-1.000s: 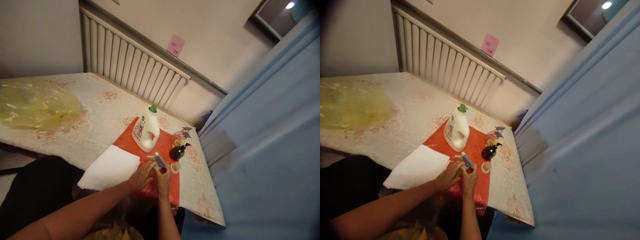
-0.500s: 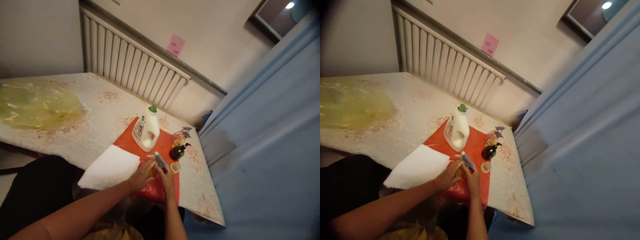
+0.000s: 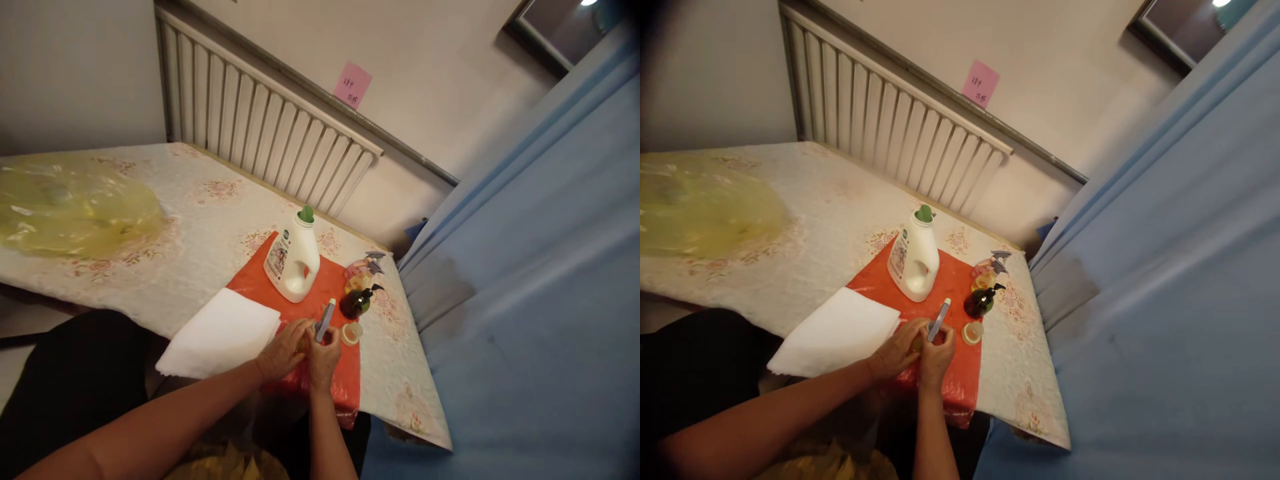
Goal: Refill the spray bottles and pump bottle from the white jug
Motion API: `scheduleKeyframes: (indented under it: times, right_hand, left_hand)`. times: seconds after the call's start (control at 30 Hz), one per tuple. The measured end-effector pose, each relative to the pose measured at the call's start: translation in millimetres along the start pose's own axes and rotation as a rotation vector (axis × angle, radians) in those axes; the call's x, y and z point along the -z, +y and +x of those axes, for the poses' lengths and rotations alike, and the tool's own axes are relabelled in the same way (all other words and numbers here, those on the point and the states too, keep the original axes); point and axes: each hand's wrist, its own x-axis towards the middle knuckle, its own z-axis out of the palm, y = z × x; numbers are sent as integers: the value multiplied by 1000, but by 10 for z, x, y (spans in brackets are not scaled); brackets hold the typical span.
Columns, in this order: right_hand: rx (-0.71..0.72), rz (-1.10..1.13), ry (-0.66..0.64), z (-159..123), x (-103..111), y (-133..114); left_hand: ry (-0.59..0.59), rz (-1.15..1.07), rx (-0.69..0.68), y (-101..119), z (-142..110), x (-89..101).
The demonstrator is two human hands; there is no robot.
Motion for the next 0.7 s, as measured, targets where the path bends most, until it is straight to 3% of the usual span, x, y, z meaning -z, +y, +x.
scheduleKeyframes:
  times: [0.17, 0.4, 0.53, 0.7]
  right_hand:
    - [23, -14, -74, 34, 97, -31]
    - [63, 62, -410, 115, 308, -137]
    - [45, 60, -387, 127, 282, -122]
    - [53, 16, -220, 91, 175, -51]
  left_hand:
    - [-14, -7, 21, -9, -1, -2]
    - [-20, -12, 13, 25, 5, 12]
    - [4, -12, -1, -1, -8, -6]
    - [6, -7, 85, -42, -27, -51]
